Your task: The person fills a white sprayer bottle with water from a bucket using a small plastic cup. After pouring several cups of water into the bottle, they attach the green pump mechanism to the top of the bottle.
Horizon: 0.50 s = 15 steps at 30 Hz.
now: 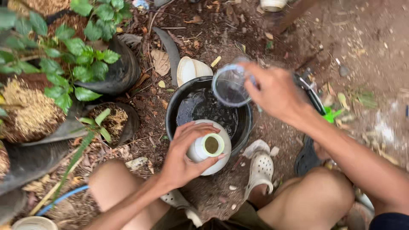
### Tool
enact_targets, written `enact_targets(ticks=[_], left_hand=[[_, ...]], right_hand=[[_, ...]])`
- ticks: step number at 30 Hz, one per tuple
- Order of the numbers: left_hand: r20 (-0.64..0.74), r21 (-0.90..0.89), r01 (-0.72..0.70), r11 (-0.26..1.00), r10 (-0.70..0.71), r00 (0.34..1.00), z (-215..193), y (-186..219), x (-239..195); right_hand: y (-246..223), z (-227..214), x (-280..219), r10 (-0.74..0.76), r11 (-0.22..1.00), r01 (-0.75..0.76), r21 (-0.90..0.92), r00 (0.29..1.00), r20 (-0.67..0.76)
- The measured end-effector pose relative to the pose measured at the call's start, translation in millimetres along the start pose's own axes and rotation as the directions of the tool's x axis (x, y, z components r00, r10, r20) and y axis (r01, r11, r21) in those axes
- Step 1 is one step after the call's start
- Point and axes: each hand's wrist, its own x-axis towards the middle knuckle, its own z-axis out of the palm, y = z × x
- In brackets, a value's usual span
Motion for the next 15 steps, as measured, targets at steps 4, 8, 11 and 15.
enact_targets(ticks=[4,8,11,15], left_hand=[[0.000,0.011,-0.097,0.995,0.097,0.995,-3,-5,-14],[-0.008,-0.006,-0.113,0.994,0.113,0.994,-9,-6,-27],[0.001,-0.007,-0.130,0.991,0.130,0.991,-16,-8,-31],[-0.015,-0.021,-0.150,0.988,0.150,0.989,-20,-12,-32]], right_hand=[[5,40,-34,-0.146,0.987,0.152,-0.056,0.984,0.106],[6,78,-71,-0.213,0.946,0.253,-0.200,0.956,0.204],[0,102,-94,-0.205,0.912,0.301,-0.279,0.923,0.325],[2,138,-110,-0.283,0.785,0.470,-0.403,0.851,0.442]])
